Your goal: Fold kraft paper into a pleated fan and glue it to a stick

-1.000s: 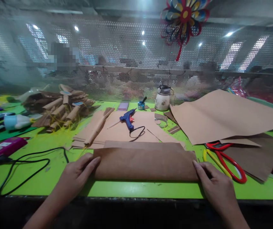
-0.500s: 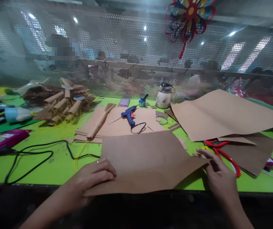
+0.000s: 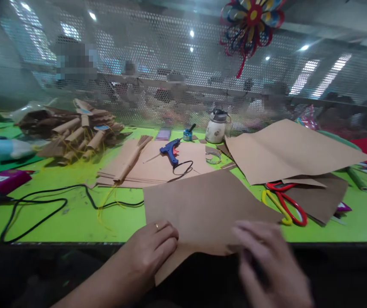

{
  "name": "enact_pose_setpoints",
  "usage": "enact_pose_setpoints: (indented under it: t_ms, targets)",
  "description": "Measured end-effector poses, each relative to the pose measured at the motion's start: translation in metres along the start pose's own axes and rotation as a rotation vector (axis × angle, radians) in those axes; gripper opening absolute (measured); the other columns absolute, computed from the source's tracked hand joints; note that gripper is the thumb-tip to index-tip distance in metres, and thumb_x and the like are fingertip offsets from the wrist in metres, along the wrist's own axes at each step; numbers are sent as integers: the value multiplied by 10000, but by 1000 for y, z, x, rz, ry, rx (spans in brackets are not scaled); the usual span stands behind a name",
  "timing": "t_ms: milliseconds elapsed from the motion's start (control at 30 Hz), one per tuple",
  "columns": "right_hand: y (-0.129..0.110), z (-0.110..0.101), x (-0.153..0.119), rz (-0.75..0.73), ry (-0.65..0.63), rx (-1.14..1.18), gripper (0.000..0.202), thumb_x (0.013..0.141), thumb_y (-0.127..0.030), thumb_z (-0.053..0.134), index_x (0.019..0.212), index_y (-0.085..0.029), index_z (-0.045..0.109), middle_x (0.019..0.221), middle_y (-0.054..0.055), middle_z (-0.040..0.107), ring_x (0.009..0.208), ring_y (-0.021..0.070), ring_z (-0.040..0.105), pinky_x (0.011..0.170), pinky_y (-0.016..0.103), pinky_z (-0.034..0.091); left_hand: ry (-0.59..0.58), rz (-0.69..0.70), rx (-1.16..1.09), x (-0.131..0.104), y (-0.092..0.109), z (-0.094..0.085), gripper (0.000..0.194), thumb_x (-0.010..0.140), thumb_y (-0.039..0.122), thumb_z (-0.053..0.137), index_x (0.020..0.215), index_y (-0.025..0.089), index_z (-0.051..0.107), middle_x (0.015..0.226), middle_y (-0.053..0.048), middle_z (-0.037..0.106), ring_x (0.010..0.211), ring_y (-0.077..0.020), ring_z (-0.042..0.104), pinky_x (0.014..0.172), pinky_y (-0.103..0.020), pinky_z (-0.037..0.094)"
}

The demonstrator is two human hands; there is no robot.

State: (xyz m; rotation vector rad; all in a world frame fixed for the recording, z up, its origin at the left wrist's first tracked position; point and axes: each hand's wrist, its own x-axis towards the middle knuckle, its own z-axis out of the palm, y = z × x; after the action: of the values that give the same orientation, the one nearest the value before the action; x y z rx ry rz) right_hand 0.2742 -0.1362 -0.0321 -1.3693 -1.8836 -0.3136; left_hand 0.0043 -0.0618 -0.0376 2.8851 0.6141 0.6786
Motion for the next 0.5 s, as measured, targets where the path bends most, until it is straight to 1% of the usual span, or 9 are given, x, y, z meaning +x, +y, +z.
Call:
enact_pose_setpoints:
  t_ms: [33,67,100,133,200,300,367,433,500]
  targets:
    - [-14,3,-1,-141,-100,20,341,809,-130,523,1131,-206,607,1072,97,645,988,224,609,866,360,482,-2,13,13,2,3,3,169,806,40,388,783,135,526,787,-97,561,762,-199,496,691,-358,466]
    - [-24,8,-2,-195,-212,23,380,804,-107,520,1168,-190,590,1102,109,638,1007,229,602,885,368,476,0,24,28,3,5,7,174,814,44,383,795,131,532,794,-100,561,768,-202,494,695,-366,470]
    - [-32,13,-5,-214,-253,20,393,802,-85,509,1178,-175,581,1110,119,634,1008,230,599,895,378,470,10,41,41,4,7,10,175,820,49,381,806,127,537,797,-103,560,769,-206,492,691,-371,472]
    - [-37,19,-8,-200,-224,12,400,799,-54,490,1173,-166,580,1105,127,633,1009,233,595,903,402,463,28,62,52,5,9,14,173,823,55,381,816,121,540,795,-106,560,766,-209,491,679,-372,474]
    - [-38,30,-17,-140,-178,29,397,804,-15,446,1140,-168,591,1093,133,632,998,235,589,897,452,460,86,118,60,8,12,20,173,827,66,378,818,115,543,784,-111,560,749,-211,490,650,-365,476]
    - [-31,37,-29,-81,-93,129,384,812,-24,446,1122,-187,605,1049,127,646,945,232,591,801,434,508,117,178,43,10,15,22,199,846,78,360,845,128,552,805,-110,576,758,-205,509,657,-345,486]
    - [-25,37,-35,-49,-68,176,399,816,-38,452,1139,-211,608,1047,116,656,965,238,590,786,425,523,82,198,37,11,16,18,220,859,96,364,932,138,568,869,-115,600,829,-213,533,720,-350,497]
    - [-19,35,-41,9,-42,221,406,825,-46,445,1146,-233,609,1056,105,660,1018,244,585,821,435,524,43,205,55,9,11,10,254,857,117,391,1034,147,571,977,-127,620,941,-238,540,803,-375,490]
    - [-13,33,-47,81,10,292,366,843,-71,453,1119,-246,617,1047,98,665,1045,247,588,867,459,511,57,204,86,6,1,1,305,848,116,406,1101,167,567,1067,-117,628,1007,-249,540,854,-385,474]
